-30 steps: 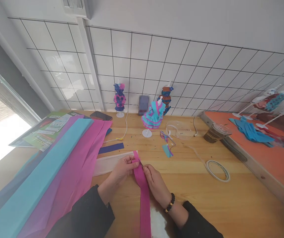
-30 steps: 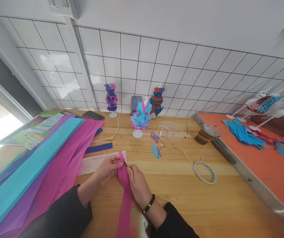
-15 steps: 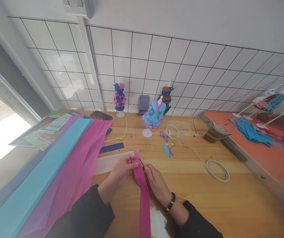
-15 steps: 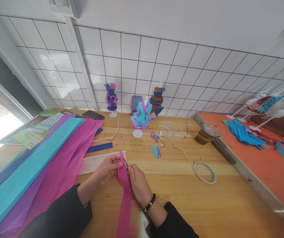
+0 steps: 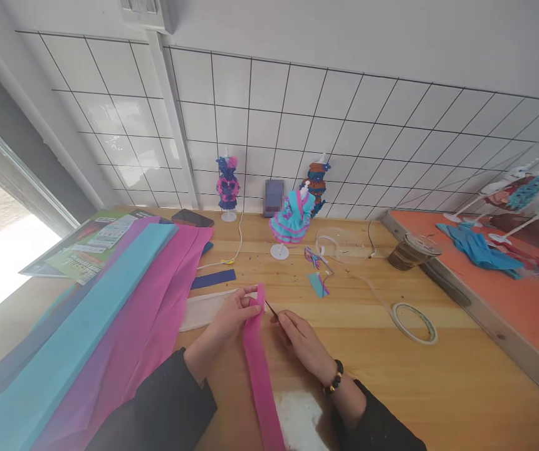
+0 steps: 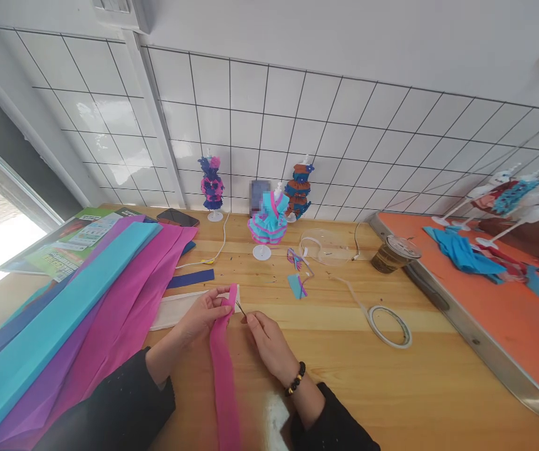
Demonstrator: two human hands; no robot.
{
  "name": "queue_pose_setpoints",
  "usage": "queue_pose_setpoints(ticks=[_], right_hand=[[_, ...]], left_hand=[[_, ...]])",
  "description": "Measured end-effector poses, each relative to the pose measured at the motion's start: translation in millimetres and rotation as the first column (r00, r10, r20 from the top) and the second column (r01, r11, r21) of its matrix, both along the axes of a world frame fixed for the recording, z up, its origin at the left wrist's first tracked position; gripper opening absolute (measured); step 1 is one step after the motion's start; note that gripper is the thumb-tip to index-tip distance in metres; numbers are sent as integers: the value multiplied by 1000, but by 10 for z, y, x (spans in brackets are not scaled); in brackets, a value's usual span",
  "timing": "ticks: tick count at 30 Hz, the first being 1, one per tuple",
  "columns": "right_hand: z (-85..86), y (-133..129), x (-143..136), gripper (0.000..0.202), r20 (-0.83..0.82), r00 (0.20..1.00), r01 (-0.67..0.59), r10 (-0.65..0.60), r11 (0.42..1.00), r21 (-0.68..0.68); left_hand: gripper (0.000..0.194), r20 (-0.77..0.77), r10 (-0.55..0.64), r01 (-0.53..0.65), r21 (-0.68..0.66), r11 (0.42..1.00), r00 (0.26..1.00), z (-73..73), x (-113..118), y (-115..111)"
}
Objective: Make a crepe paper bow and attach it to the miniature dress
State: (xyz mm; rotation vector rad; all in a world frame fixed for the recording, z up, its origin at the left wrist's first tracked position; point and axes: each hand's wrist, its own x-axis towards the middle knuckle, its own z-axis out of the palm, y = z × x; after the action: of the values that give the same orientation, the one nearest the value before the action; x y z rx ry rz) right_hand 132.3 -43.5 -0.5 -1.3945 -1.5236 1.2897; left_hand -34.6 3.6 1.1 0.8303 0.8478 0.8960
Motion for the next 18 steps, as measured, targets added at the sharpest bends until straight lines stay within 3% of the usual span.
queue_pose_setpoints(ticks=[3,7,12,18], right_hand=[[25,10,48,42,-61,996,-67,62,994,-85],[47,32,106,40,1,995,-104,104,994,-44],[79,51,157,39,107,982,-155,153,988,18],[83,56,173,37,165,962,-231,219,971,55]], left_hand=[[60,-123,-82,96,108,990,989,-7,-19,-8],[71,-272,-154,211,198,957,950,-34,-33,-49],[77,-315,-234,307,205,929,920,-40,-39,-85],[75,-344,-240,330,232,915,908,-42,-43,-84]])
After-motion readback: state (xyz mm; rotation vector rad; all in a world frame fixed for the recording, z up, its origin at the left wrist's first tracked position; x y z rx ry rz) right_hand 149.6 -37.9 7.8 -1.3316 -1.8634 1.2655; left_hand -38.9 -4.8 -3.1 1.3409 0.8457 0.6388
